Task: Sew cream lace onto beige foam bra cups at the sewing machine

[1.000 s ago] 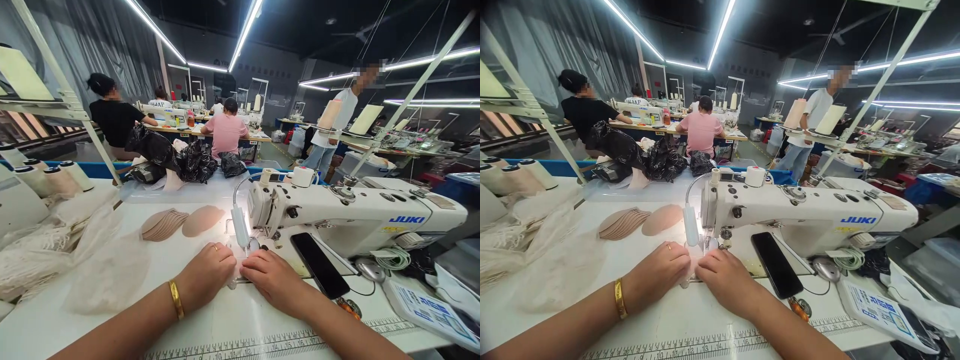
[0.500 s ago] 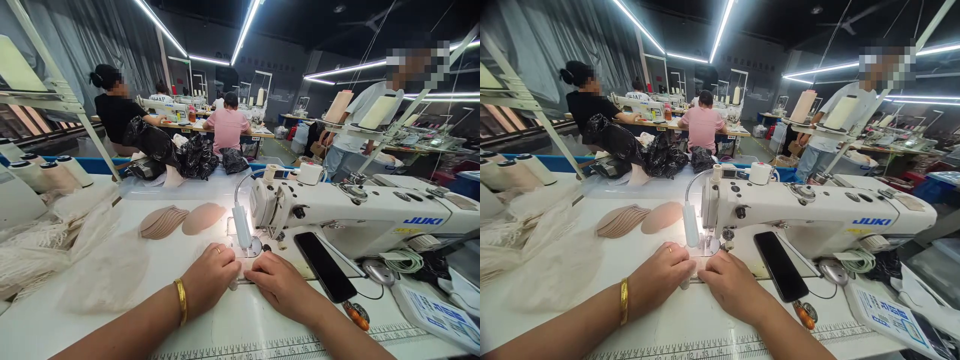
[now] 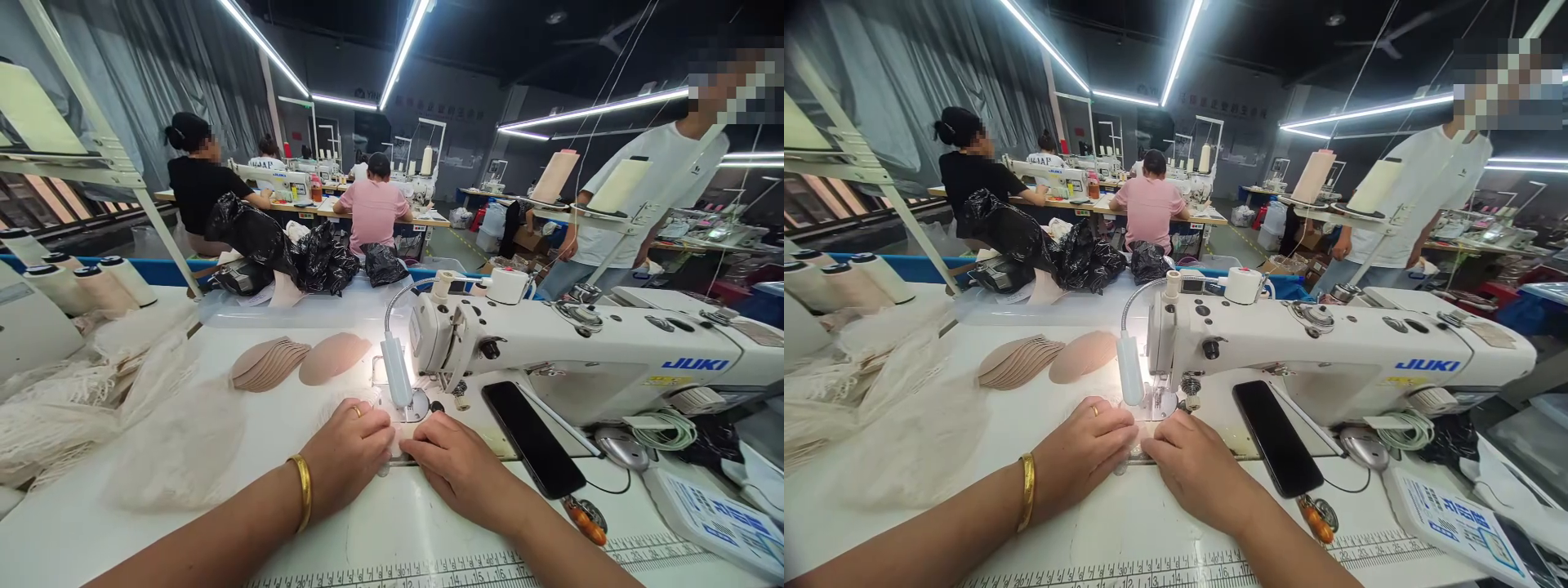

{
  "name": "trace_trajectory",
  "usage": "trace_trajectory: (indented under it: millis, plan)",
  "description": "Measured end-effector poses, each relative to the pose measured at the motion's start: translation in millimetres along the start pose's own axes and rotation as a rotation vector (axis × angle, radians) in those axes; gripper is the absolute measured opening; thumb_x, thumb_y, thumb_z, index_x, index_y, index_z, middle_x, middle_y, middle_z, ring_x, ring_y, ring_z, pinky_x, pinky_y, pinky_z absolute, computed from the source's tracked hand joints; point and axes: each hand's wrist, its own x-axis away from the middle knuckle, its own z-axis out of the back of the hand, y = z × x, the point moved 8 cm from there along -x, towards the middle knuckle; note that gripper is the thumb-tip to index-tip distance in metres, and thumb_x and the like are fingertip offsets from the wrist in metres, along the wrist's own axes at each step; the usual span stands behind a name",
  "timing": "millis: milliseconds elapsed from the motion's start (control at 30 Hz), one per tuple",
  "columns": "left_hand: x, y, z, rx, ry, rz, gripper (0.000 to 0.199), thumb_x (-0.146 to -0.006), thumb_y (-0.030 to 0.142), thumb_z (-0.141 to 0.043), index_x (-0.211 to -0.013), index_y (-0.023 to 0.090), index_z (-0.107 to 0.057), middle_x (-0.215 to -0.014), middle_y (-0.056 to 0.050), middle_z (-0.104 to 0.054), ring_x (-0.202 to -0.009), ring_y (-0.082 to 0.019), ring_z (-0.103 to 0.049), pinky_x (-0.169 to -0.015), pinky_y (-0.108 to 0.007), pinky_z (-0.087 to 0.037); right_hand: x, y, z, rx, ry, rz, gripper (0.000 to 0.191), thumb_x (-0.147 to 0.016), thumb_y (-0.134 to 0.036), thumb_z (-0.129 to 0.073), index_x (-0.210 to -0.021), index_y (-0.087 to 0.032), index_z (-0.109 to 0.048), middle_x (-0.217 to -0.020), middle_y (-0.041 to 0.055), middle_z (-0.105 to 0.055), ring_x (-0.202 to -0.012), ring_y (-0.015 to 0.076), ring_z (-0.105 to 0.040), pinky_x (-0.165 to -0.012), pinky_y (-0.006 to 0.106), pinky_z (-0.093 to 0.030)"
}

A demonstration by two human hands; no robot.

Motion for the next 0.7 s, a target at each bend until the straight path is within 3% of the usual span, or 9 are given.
trace_trajectory:
  millis: [367,533,700]
  plan:
    - [2,-18,-15.0,0.128,0.044,-0.021,0.011,-0.099,0.017,-0.051,-0.091,0.019,-0.060,-0.099,-0.005,-0.071,-0.085,-0.021,-0.057,-0.085,-0.037,-0.046,-5,2,1,-0.026,0.026,-0.054,0.028,-0.100,-0.007,-0.052,-0.121,-0.021,-0.063,-0.095,0.0074,-0.066,-0.086,0.0238,-0.056,-0.075,0.036,-0.052]
    - [-16,-26,-15.7,0.125,-0.053,-0.123,0.007,-0.096,0.020,-0.055,-0.091,0.020,-0.060,-0.092,-0.005,-0.069,-0.078,-0.020,-0.057,-0.078,-0.033,-0.046,-6,10,-1,0.029,0.018,-0.131,0.022,-0.101,-0.010,-0.051,-0.115,-0.019,-0.065,-0.093,0.0072,-0.064,-0.083,0.0240,-0.057,-0.073,0.038,-0.052]
    - [-29,-35,-19.7,0.077,-0.113,-0.124,0.007,-0.093,0.021,-0.057,-0.089,0.020,-0.062,-0.086,-0.004,-0.065,-0.077,-0.021,-0.056,-0.076,-0.033,-0.044,-5,19,-6,0.052,0.007,-0.184,0.024,-0.099,-0.009,-0.051,-0.116,-0.019,-0.065,-0.094,0.0070,-0.062,-0.081,0.0243,-0.056,-0.075,0.041,-0.053]
